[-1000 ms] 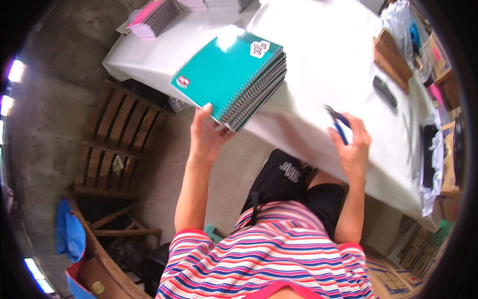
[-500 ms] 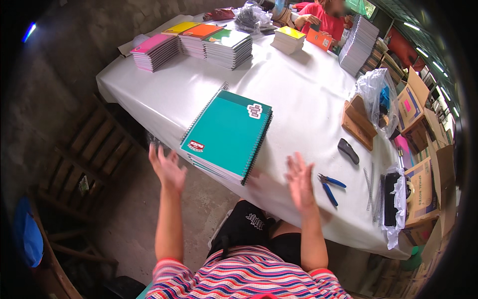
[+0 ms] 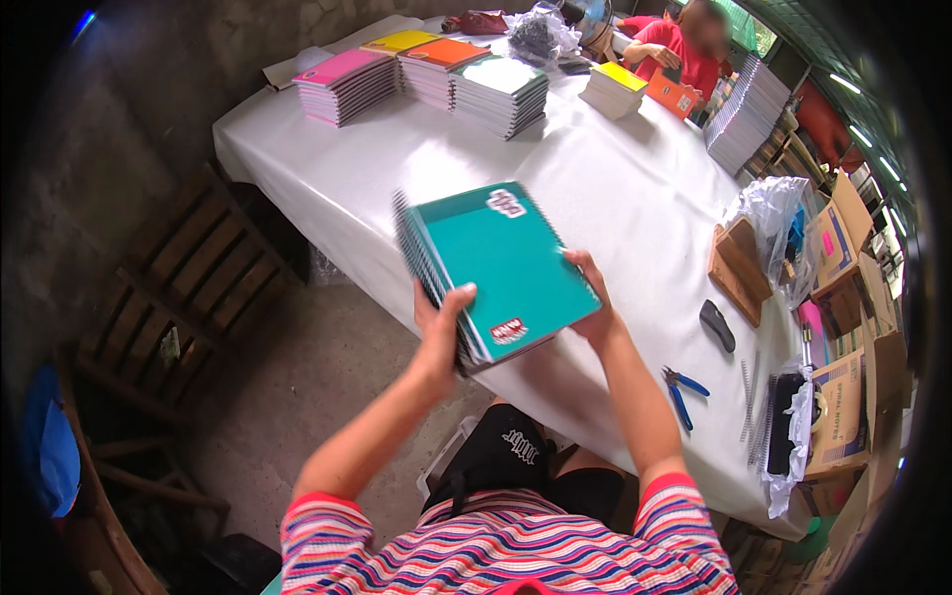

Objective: The person uses pliers to trim excess spiral binding from a stack of green spiral notebooks. After trimming, the person places the notebooks on the table and then retrieves several stacks of pink and red spiral notebooks from a cardboard box, arranging them on the table.

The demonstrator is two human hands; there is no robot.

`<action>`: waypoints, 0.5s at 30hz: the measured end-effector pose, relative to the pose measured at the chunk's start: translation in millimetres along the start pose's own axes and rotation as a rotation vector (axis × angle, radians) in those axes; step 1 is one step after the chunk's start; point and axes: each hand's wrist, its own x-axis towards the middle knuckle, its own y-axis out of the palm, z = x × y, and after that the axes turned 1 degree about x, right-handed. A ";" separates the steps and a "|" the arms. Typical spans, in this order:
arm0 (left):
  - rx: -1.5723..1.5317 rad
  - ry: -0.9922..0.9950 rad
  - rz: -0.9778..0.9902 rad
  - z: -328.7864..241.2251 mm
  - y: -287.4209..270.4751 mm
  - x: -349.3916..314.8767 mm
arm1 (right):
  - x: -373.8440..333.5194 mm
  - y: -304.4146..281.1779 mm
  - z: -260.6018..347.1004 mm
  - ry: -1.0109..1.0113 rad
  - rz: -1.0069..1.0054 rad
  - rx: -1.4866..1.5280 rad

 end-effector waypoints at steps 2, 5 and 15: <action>-0.083 -0.025 -0.297 16.9 31.5 -23.0 | 25.6 -13.5 22.2 0.120 0.131 -0.148; -0.348 0.210 -0.495 48.1 82.8 -28.0 | 68.2 -39.3 39.7 0.224 0.318 -0.244; -0.323 0.252 -0.370 93.2 22.2 -56.5 | 56.9 -47.3 39.4 -0.179 -0.026 0.078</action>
